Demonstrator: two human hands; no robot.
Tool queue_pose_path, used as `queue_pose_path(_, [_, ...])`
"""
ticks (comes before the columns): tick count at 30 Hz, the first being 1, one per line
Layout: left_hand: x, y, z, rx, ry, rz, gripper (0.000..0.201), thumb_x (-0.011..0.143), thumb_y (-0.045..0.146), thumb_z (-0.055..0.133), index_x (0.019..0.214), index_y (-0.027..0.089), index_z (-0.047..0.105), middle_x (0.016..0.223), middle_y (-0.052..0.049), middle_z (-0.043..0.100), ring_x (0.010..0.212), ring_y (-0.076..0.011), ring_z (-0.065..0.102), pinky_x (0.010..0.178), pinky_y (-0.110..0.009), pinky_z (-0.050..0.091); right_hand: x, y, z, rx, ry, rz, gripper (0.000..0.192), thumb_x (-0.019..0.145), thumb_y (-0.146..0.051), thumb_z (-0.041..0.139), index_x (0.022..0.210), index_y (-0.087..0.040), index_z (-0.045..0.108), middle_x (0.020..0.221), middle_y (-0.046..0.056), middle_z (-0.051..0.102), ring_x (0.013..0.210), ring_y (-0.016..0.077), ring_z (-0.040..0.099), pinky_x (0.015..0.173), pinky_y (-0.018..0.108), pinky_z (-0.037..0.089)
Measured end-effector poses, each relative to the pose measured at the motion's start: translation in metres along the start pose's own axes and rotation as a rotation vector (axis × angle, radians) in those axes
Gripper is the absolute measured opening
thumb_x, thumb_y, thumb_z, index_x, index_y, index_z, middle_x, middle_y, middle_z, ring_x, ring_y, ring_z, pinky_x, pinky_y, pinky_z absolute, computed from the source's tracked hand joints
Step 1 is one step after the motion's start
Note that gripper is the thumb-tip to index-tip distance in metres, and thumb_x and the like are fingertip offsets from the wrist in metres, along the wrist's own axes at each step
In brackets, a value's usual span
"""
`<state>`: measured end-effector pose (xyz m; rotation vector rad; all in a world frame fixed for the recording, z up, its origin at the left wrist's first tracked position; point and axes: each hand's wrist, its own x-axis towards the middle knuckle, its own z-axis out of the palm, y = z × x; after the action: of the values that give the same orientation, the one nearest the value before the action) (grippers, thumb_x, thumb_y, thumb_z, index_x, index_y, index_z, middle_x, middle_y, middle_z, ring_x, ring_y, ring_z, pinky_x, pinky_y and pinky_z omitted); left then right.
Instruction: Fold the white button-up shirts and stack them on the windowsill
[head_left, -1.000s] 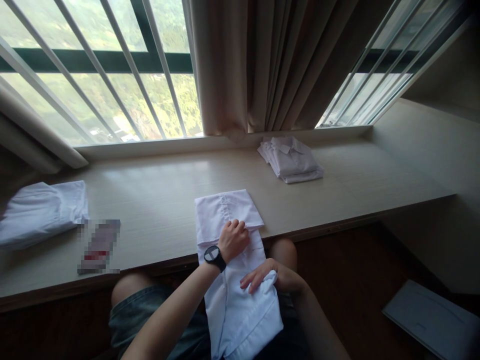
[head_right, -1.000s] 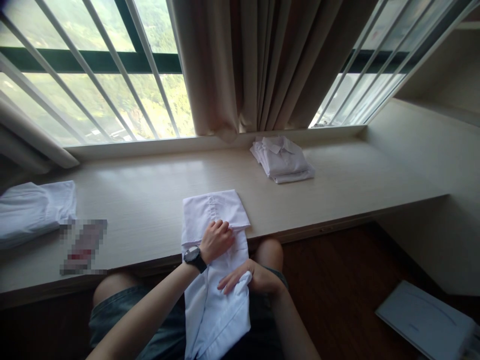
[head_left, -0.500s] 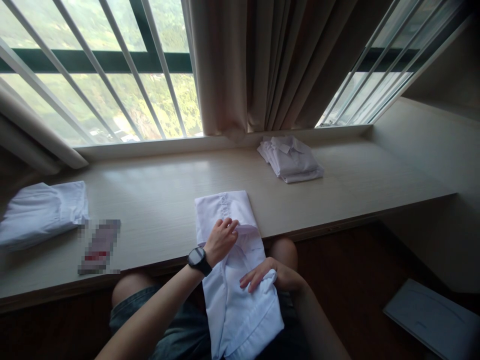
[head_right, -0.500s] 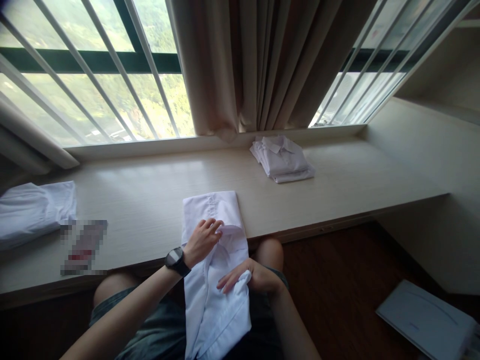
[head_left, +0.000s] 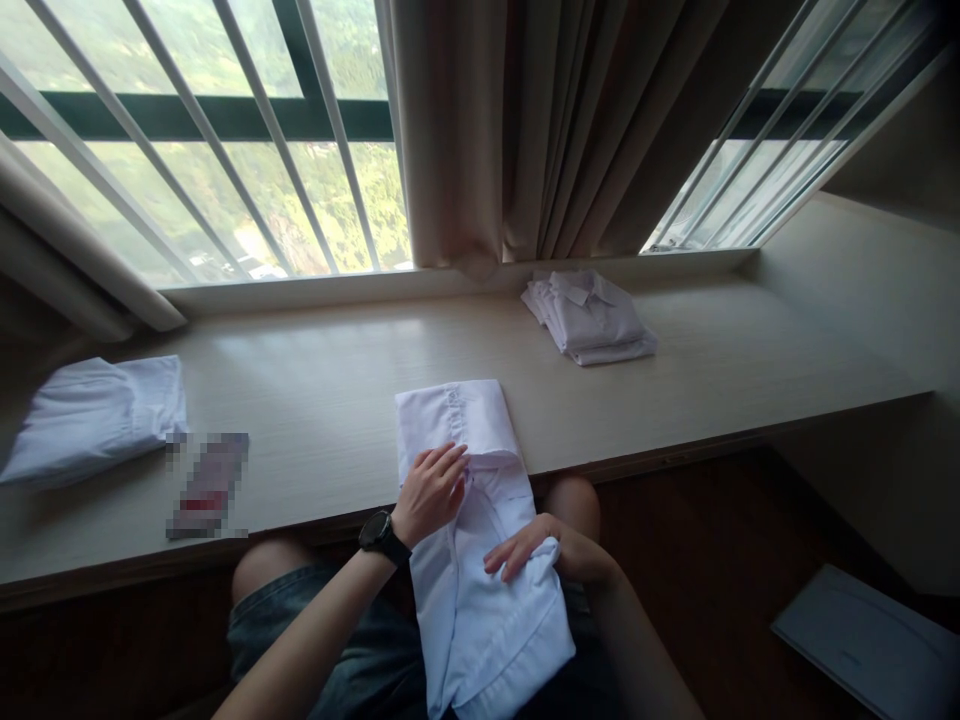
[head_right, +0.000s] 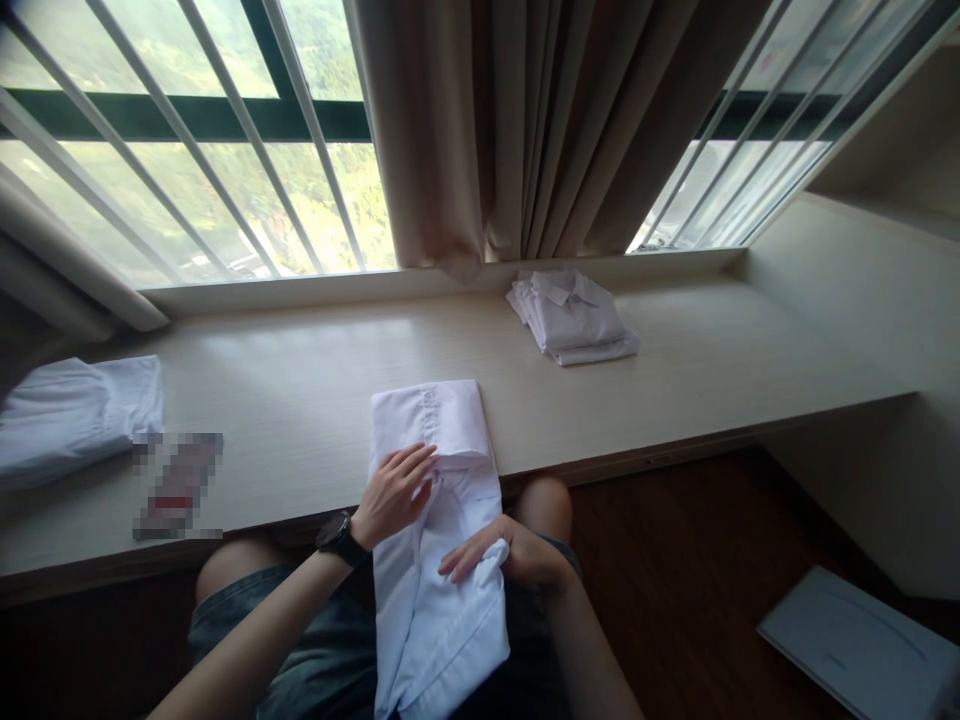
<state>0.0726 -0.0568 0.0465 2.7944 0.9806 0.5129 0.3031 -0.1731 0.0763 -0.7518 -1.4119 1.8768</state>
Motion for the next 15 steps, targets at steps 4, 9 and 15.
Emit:
queue_pose_path(4, [-0.007,-0.007,0.001,0.02,0.018,-0.105,0.035,0.094,0.028,0.055,0.128,0.021,0.058,0.139,-0.011,0.059,0.13,-0.0289,0.05,0.104,-0.044,0.039,0.0,0.004,-0.001,0.005,-0.008,-0.018,0.044,0.09,-0.052,0.062,0.097,-0.013,0.08,0.112,0.018,0.073,0.11,0.0293,0.069,0.101,0.042,0.05])
queue_pose_path(9, [0.005,-0.004,0.007,0.032,0.019,-0.176,0.036,0.092,0.034,0.061,0.126,0.022,0.057,0.128,-0.01,0.064,0.118,-0.0263,0.055,0.095,-0.041,0.042,0.0,0.007,-0.001,-0.001,-0.008,-0.015,0.043,0.091,-0.052,0.063,0.098,-0.014,0.08,0.112,0.018,0.073,0.11,0.0294,0.069,0.099,0.041,0.051])
queue_pose_path(15, [0.013,-0.01,0.005,0.092,-0.08,-0.144,0.027,0.094,0.02,0.056,0.122,0.022,0.059,0.113,-0.008,0.069,0.104,-0.0234,0.061,0.083,-0.036,0.045,-0.001,0.002,-0.001,-0.009,-0.033,-0.034,0.045,0.093,-0.053,0.059,0.1,-0.013,0.08,0.115,0.019,0.072,0.113,0.0307,0.067,0.1,0.042,0.05])
